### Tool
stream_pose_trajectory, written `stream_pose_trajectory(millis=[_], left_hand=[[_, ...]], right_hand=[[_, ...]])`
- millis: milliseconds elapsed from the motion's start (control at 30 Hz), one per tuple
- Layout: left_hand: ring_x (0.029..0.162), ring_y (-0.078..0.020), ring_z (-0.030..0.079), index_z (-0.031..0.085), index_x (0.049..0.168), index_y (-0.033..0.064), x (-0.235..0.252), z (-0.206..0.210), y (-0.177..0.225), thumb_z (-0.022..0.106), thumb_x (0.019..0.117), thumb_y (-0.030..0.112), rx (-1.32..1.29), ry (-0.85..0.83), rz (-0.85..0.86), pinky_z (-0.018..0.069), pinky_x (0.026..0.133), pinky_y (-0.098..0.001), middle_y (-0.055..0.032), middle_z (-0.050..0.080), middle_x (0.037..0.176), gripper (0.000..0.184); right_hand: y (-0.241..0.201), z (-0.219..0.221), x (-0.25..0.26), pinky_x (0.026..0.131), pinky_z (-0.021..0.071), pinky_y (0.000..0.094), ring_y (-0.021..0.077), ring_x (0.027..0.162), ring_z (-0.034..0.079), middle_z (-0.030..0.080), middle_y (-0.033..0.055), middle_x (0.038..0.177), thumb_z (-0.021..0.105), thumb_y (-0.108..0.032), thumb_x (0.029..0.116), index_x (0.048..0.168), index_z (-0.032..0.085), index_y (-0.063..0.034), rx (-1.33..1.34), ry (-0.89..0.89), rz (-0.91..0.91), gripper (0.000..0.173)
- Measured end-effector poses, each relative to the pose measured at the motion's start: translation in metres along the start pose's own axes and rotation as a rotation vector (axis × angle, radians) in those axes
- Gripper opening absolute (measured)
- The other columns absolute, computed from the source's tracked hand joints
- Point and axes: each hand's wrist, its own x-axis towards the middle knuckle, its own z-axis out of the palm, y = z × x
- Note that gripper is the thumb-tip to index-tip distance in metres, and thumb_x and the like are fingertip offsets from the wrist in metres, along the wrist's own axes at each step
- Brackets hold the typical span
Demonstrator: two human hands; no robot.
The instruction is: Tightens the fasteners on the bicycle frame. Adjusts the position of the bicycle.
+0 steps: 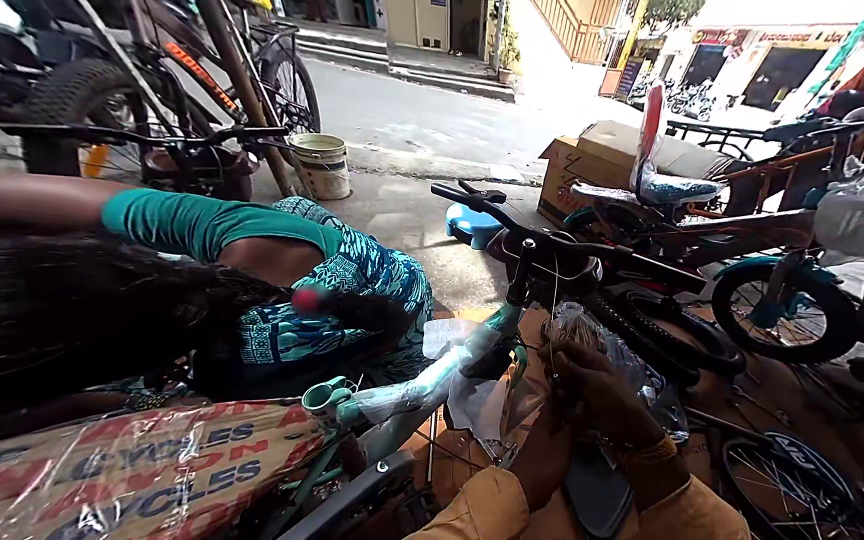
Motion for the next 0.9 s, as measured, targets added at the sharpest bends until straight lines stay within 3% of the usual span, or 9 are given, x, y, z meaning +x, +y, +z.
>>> stream_pose_trajectory(millis=[33, 100, 200, 300, 400, 467, 600, 767, 900], left_hand=[[0.131, -0.0181, 0.055, 0.033, 0.155, -0.0025, 0.001, 0.001, -0.002, 0.047, 0.1089, 0.031, 0.007, 0.020, 0.010, 0.0475, 0.110, -0.0353, -0.0182, 0.050, 0.148, 0.059], [0.120, -0.0179, 0.063, 0.051, 0.142, -0.0025, 0.004, -0.002, -0.009, 0.043, 0.1100, 0.034, 0.108, 0.032, 0.052, 0.0534, 0.103, -0.0374, -0.0148, 0.062, 0.132, 0.049], [0.097, -0.0126, 0.069, 0.068, 0.114, 0.0063, 0.003, -0.013, -0.016, 0.038, 0.1110, 0.036, 0.286, -0.021, 0.036, 0.0567, 0.087, -0.0360, -0.0025, 0.072, 0.103, 0.042], [0.080, -0.0126, 0.067, 0.069, 0.110, 0.0074, 0.001, -0.020, -0.017, 0.038, 0.1106, 0.040, 0.375, -0.053, 0.020, 0.0552, 0.080, -0.0365, -0.0009, 0.070, 0.087, 0.045], [0.070, -0.0154, 0.066, 0.065, 0.117, 0.0072, 0.006, -0.027, -0.008, 0.035, 0.1112, 0.040, 0.402, -0.044, 0.061, 0.0584, 0.074, -0.0380, -0.0023, 0.067, 0.079, 0.044], [0.061, -0.0157, 0.061, 0.065, 0.115, 0.0062, 0.013, -0.032, 0.003, 0.033, 0.1111, 0.040, 0.418, -0.007, 0.084, 0.0550, 0.066, -0.0372, -0.0019, 0.062, 0.071, 0.046], [0.060, -0.0160, 0.061, 0.065, 0.108, 0.0046, 0.027, -0.036, 0.020, 0.030, 0.1117, 0.038, 0.481, -0.015, 0.067, 0.0559, 0.067, -0.0377, -0.0024, 0.061, 0.070, 0.048], [0.059, -0.0150, 0.060, 0.065, 0.103, 0.0067, 0.033, -0.033, 0.015, 0.031, 0.1117, 0.039, 0.468, 0.001, 0.025, 0.0554, 0.064, -0.0359, -0.0015, 0.060, 0.070, 0.048], [0.060, -0.0160, 0.063, 0.065, 0.103, 0.0067, 0.035, -0.032, 0.011, 0.032, 0.1115, 0.037, 0.426, 0.016, 0.017, 0.0572, 0.064, -0.0368, -0.0017, 0.063, 0.071, 0.046]], right_hand=[[0.000, 0.002, 0.002, 0.067, 0.0527, 0.0248, 0.0092, 0.072, 0.059, 0.065, 0.0047, 0.089, 0.052, -0.025, 0.1048, 0.112, 0.070, -0.0088, 0.019, 0.008, -0.006, 0.025], [-0.002, 0.001, 0.009, 0.076, 0.0555, 0.0275, 0.0100, 0.079, 0.062, 0.067, 0.0041, 0.092, 0.052, -0.031, 0.1052, 0.112, 0.071, -0.0083, 0.066, 0.016, -0.036, 0.030], [-0.014, -0.008, 0.022, 0.074, 0.0547, 0.0278, 0.0101, 0.077, 0.061, 0.065, 0.0037, 0.087, 0.055, -0.024, 0.1055, 0.104, 0.070, -0.0077, 0.029, 0.032, -0.072, 0.022], [-0.031, -0.013, 0.030, 0.065, 0.0531, 0.0253, 0.0101, 0.071, 0.060, 0.066, 0.0051, 0.085, 0.060, -0.021, 0.1033, 0.102, 0.071, -0.0066, -0.080, 0.058, -0.054, 0.018], [-0.031, -0.021, 0.038, 0.059, 0.0492, 0.0233, 0.0096, 0.067, 0.058, 0.067, 0.0053, 0.084, 0.062, -0.021, 0.1023, 0.101, 0.071, -0.0063, -0.190, 0.088, -0.006, 0.017], [-0.027, -0.024, 0.044, 0.057, 0.0489, 0.0234, 0.0096, 0.065, 0.058, 0.066, 0.0057, 0.082, 0.064, -0.021, 0.1009, 0.098, 0.069, -0.0056, -0.221, 0.080, 0.032, 0.017], [-0.024, -0.023, 0.044, 0.058, 0.0479, 0.0243, 0.0098, 0.065, 0.057, 0.063, 0.0043, 0.079, 0.063, -0.023, 0.1015, 0.094, 0.067, -0.0067, -0.223, 0.025, 0.144, 0.019], [-0.044, -0.027, 0.056, 0.057, 0.0478, 0.0251, 0.0115, 0.066, 0.059, 0.066, 0.0047, 0.080, 0.061, -0.027, 0.1035, 0.101, 0.071, -0.0057, -0.349, 0.168, 0.141, 0.024], [-0.050, -0.026, 0.069, 0.057, 0.0482, 0.0265, 0.0107, 0.062, 0.058, 0.066, 0.0046, 0.077, 0.061, -0.027, 0.1039, 0.093, 0.070, -0.0033, -0.523, 0.178, 0.126, 0.027]])
